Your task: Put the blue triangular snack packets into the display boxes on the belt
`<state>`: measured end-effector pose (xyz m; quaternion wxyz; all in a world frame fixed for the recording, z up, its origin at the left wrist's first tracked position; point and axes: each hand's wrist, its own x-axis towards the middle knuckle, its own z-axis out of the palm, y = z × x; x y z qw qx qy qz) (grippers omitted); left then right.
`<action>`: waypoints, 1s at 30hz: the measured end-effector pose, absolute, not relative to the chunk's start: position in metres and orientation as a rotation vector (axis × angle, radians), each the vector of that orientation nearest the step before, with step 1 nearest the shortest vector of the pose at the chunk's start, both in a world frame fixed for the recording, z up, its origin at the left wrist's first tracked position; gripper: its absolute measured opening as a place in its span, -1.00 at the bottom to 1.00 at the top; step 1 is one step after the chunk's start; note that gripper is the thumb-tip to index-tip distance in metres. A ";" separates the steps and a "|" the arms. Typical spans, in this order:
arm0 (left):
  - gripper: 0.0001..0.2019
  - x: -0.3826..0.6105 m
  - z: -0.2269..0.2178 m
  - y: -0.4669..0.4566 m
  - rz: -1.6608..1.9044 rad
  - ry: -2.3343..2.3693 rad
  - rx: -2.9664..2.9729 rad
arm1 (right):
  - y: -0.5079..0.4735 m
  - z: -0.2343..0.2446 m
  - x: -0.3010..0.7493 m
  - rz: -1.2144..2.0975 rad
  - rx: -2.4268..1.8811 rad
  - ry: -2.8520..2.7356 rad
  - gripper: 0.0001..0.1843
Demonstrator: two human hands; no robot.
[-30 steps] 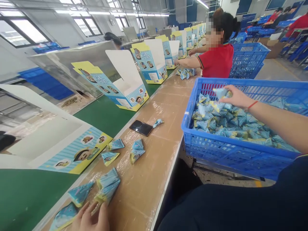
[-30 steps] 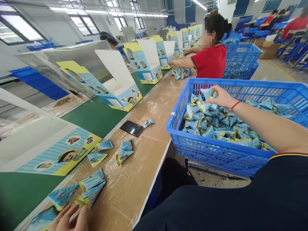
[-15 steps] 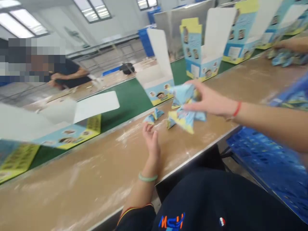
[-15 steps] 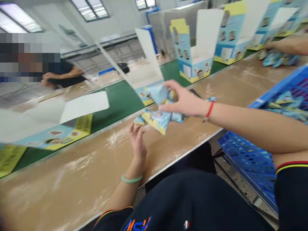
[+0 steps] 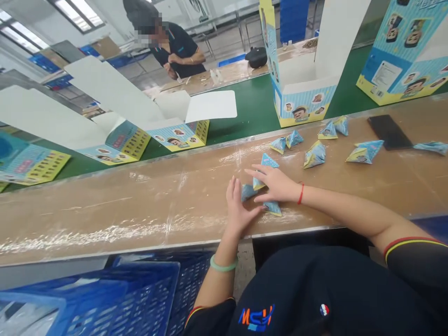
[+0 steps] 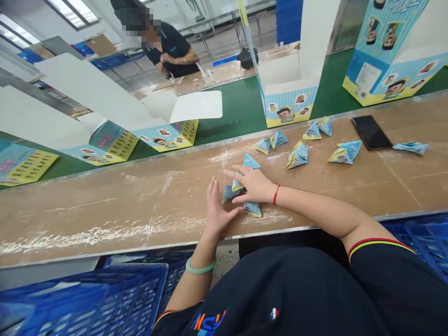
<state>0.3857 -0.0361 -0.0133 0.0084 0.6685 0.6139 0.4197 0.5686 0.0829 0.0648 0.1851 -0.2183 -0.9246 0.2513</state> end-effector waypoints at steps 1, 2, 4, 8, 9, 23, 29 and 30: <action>0.15 0.380 -0.013 -0.031 1.295 1.929 2.093 | 0.087 0.062 0.570 0.757 -0.579 -2.572 0.04; 0.11 0.376 -0.012 -0.024 1.288 1.927 2.098 | 0.092 0.059 0.575 0.802 -0.548 -2.530 0.03; 0.06 0.377 -0.007 -0.010 1.302 1.897 2.107 | 0.103 0.057 0.591 0.854 -0.516 -2.413 -0.08; -0.08 0.391 0.011 0.024 1.290 1.733 2.172 | 0.140 0.058 0.624 0.747 -0.580 -2.214 -0.48; -0.15 0.396 0.017 0.033 1.259 1.688 2.200 | 0.152 0.058 0.630 0.697 -0.613 -2.230 -0.50; -0.71 0.479 0.078 0.102 0.717 1.298 2.302 | 0.168 0.138 0.706 0.361 -0.763 -1.925 -0.44; -0.77 0.475 0.077 0.095 0.783 1.311 2.169 | 0.161 0.140 0.720 0.399 -0.698 -1.922 -0.50; -0.76 0.475 0.076 0.094 0.785 1.318 2.149 | 0.163 0.135 0.720 0.396 -0.707 -1.930 -0.51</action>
